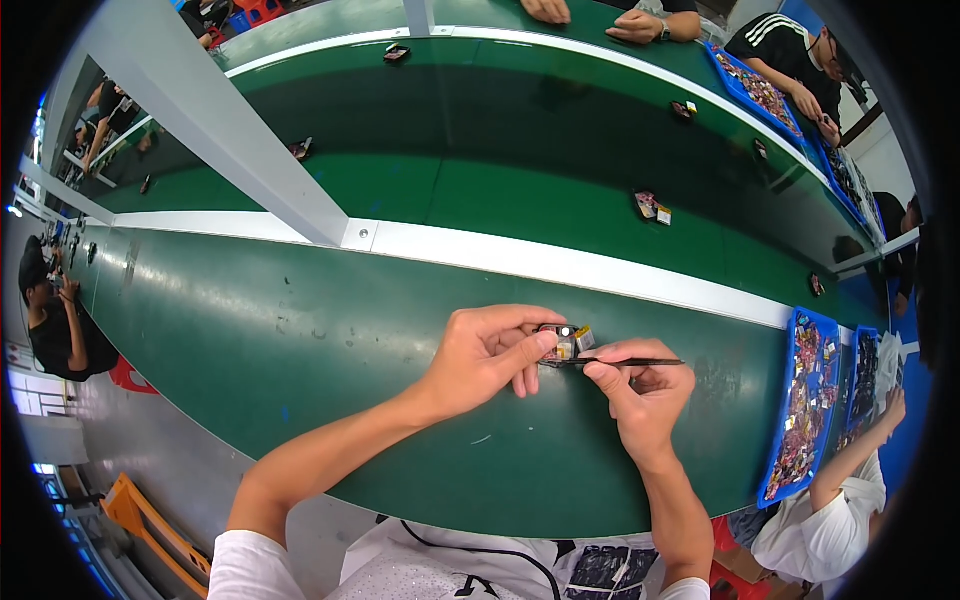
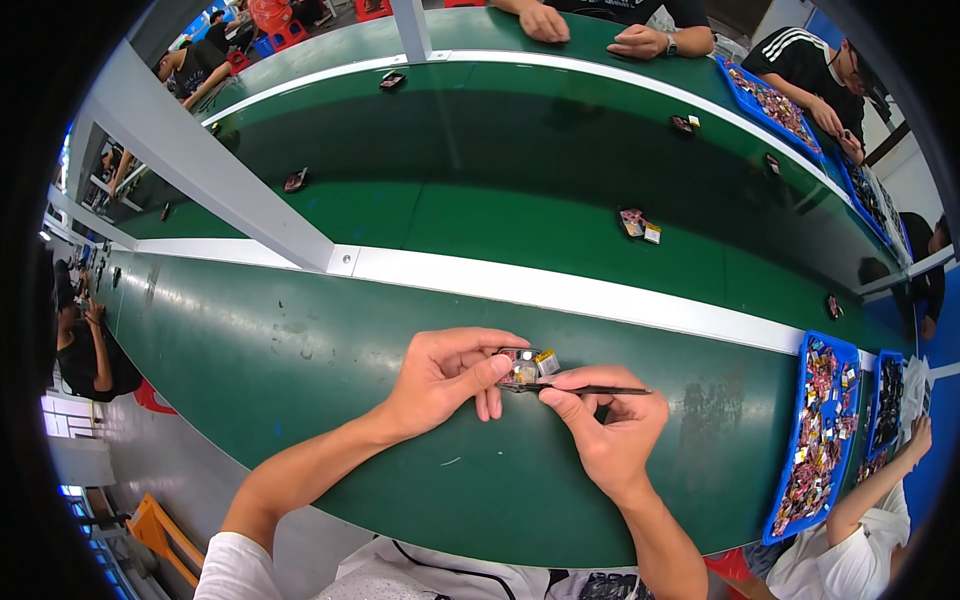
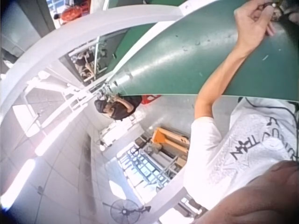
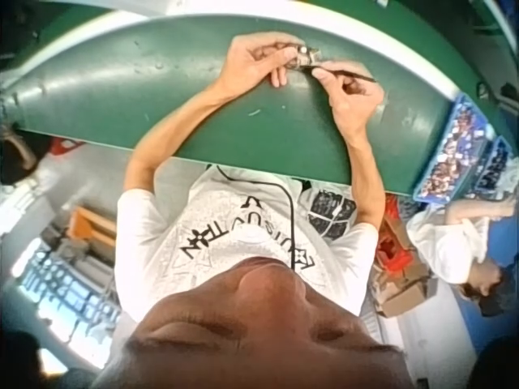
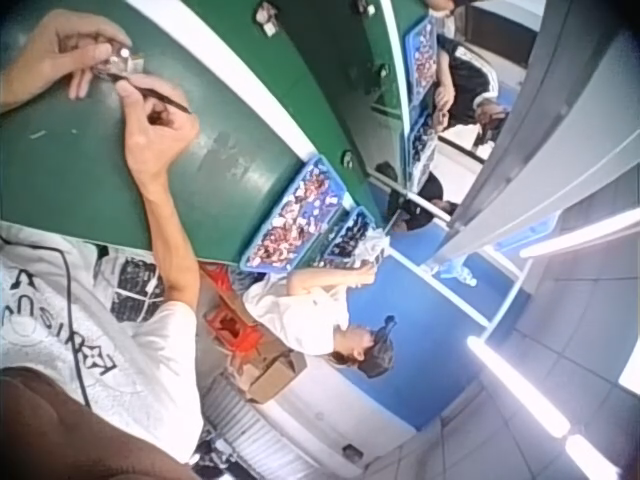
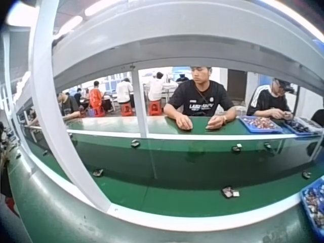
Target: Assembling small electronic camera modules at a factory production line using tweezers and hands.
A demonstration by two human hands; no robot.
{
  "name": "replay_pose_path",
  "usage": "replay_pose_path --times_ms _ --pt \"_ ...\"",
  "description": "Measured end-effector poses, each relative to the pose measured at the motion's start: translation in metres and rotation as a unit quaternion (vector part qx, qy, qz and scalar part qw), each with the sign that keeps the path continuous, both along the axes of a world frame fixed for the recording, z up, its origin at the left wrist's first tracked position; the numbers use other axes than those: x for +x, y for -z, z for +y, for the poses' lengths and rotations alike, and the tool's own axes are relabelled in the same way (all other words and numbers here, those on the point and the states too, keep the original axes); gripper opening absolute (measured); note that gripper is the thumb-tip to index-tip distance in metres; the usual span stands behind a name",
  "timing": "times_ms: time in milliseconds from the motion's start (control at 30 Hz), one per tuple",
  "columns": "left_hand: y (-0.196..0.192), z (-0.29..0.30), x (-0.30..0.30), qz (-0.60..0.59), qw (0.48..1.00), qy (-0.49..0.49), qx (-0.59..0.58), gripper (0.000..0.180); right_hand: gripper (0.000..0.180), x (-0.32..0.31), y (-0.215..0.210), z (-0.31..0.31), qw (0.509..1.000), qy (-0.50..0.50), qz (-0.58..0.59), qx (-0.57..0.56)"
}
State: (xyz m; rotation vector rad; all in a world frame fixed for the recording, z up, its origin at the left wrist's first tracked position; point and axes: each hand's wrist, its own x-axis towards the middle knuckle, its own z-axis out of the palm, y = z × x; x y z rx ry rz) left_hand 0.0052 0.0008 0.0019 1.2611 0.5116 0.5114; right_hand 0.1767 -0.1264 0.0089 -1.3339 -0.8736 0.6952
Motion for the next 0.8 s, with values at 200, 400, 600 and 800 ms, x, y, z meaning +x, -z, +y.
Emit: replay_pose_path --times_ms 200,400,600,800 --pt "0.001 -0.003 0.001 -0.005 1.0 0.013 0.014 0.028 0.011 0.003 0.004 -0.001 0.992 -0.016 -0.111 0.052" --pt "0.001 -0.007 0.004 -0.02 1.0 0.017 0.007 0.027 0.012 0.009 0.009 -0.005 0.995 -0.022 -0.09 0.046" --pt "0.003 -0.014 0.012 -0.032 0.999 0.017 0.003 0.026 0.012 0.015 0.008 -0.011 0.988 -0.022 -0.138 0.071" --pt "0.001 -0.021 0.019 -0.026 1.0 0.006 0.004 0.026 0.013 0.021 0.01 -0.018 0.989 -0.011 -0.135 0.053"
